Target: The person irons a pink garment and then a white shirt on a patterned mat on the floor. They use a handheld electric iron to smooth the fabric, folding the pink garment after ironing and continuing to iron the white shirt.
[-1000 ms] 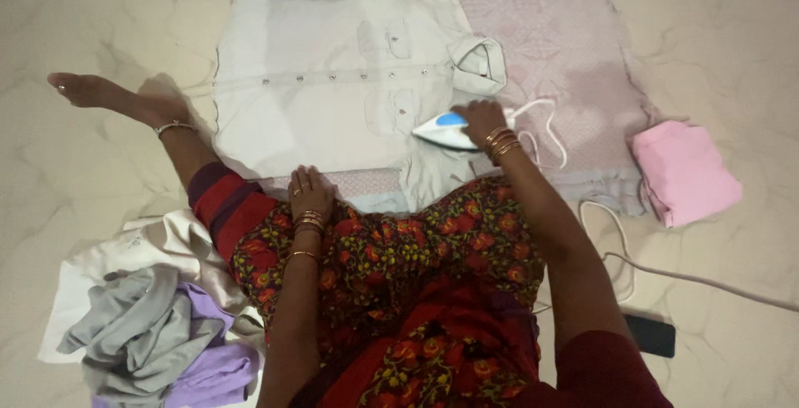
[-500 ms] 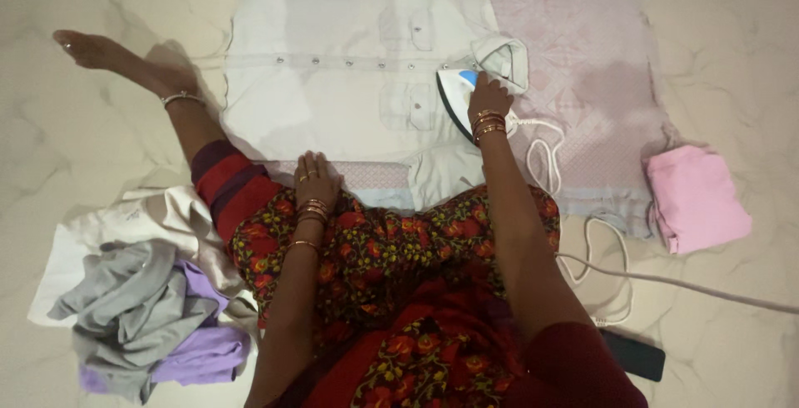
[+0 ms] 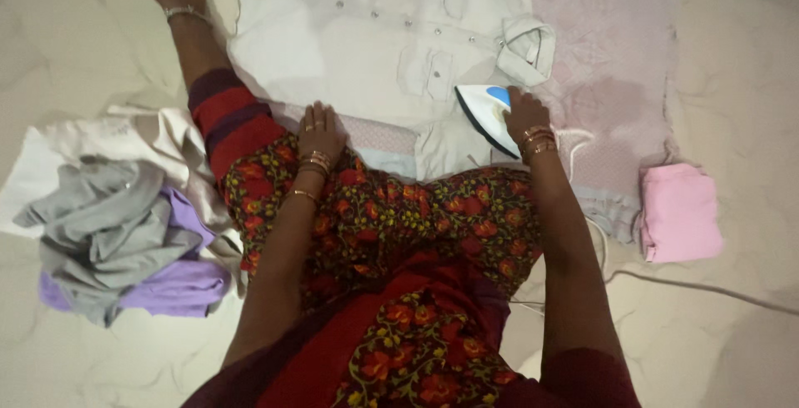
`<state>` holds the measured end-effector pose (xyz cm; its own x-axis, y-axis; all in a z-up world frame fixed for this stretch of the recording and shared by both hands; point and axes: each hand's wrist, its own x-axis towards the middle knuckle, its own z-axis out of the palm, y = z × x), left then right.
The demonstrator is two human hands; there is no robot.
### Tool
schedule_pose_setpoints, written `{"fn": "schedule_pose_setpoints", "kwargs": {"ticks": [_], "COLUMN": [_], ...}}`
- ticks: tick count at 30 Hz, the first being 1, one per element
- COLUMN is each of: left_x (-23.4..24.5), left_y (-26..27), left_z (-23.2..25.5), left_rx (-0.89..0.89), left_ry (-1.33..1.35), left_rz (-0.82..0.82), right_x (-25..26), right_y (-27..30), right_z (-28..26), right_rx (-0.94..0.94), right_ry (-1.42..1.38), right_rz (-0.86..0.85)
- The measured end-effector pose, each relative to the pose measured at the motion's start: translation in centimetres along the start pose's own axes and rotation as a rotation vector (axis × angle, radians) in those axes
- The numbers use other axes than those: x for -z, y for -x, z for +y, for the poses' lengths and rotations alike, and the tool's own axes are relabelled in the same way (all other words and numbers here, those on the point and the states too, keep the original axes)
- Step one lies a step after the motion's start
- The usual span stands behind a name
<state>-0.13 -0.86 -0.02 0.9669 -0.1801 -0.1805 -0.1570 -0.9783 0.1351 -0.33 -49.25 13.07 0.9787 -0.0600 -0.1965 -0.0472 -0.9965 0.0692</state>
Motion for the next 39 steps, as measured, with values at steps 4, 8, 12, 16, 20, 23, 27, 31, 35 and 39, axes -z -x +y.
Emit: {"fn": "schedule_pose_setpoints", "kwargs": {"ticks": [4, 8, 12, 16, 20, 23, 27, 31, 35, 39], "left_x": [-0.1, 0.0, 0.6, 0.8, 0.6, 0.3, 0.3, 0.4, 0.3, 0.4], "left_y": [0.0, 0.2, 0.3, 0.5, 0.5, 0.4, 0.0, 0.1, 0.2, 0.3], "left_z": [0.1, 0.4, 0.6, 0.8, 0.7, 0.7, 0.7, 0.6, 0.6, 0.6], "left_rx": [0.000, 0.006, -0.002, 0.011, 0.006, 0.000, 0.010, 0.005, -0.001, 0.006], "left_ry": [0.022, 0.038, -0.003, 0.028, 0.042, 0.046, 0.009, 0.003, 0.015, -0.031], "left_rz": [0.025, 0.034, 0.010, 0.010, 0.043, 0.057, -0.021, 0.018, 0.044, 0.011], "right_x": [-1.3, -2.7, -3.3, -2.9, -2.1, -1.7, -0.8, -0.3, -0.3, -1.0], "right_y": [1.4, -1.1, -4.7, -7.7, -9.3, -9.1, -8.0, -5.9, -3.3, -0.5], "right_z": [-0.4, -1.1, -1.9, -2.1, -2.0, -1.5, -1.0, -1.4, -1.4, -1.2], "right_rx": [-0.108, -0.265, -0.374, -0.417, -0.410, -0.346, -0.174, -0.111, -0.051, 0.039], "right_ry": [0.051, 0.093, 0.071, 0.032, -0.001, -0.024, -0.046, 0.008, -0.024, -0.043], "right_rz": [0.080, 0.099, 0.165, 0.188, 0.184, 0.177, 0.158, 0.083, 0.039, 0.073]}}
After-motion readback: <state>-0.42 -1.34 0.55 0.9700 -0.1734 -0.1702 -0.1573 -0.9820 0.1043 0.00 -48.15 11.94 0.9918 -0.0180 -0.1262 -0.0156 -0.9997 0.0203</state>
